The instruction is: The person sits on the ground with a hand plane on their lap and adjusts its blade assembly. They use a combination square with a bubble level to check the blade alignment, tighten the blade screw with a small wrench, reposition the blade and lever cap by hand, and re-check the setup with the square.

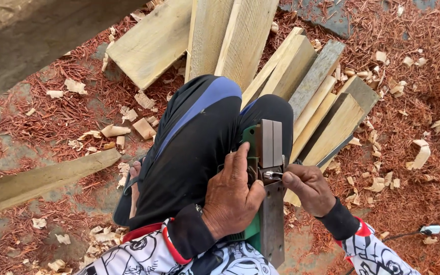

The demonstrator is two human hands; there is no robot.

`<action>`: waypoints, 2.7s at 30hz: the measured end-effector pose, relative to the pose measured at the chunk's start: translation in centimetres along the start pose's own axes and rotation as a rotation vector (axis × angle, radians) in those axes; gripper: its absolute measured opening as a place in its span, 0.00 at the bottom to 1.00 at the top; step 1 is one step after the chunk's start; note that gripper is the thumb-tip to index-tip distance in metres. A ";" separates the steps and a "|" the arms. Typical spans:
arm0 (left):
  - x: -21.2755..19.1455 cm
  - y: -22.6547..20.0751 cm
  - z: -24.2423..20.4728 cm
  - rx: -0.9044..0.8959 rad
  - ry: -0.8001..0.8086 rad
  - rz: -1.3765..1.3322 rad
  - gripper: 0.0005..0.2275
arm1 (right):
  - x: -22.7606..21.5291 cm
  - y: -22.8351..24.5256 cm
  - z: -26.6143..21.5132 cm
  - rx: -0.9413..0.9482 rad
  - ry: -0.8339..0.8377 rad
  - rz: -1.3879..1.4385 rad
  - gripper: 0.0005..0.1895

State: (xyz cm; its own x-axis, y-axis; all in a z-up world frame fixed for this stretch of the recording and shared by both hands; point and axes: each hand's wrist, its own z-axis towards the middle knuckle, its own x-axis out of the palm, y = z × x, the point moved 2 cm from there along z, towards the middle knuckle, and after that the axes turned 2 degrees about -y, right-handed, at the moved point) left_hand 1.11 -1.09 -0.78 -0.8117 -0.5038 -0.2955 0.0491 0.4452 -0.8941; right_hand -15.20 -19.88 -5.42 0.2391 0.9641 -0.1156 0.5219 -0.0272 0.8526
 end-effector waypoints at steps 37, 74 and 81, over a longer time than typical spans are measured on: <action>0.1 0.1 -0.2 -0.012 -0.046 -0.004 0.33 | 0.0 1.2 1.1 -0.190 -0.065 -0.296 0.28; -1.6 0.4 1.3 -0.172 0.160 -0.055 0.35 | -4.9 -8.9 0.2 -0.154 -0.412 0.290 0.16; -2.7 0.8 2.7 -0.121 0.218 -0.010 0.36 | 1.6 24.7 5.4 -0.721 -0.677 -0.241 0.08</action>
State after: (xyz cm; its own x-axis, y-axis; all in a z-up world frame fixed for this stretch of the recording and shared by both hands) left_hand 4.95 -1.36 -1.60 -0.9190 -0.3424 -0.1954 -0.0189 0.5333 -0.8457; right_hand 2.49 -20.44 12.75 0.7227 0.5646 -0.3987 0.0534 0.5295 0.8466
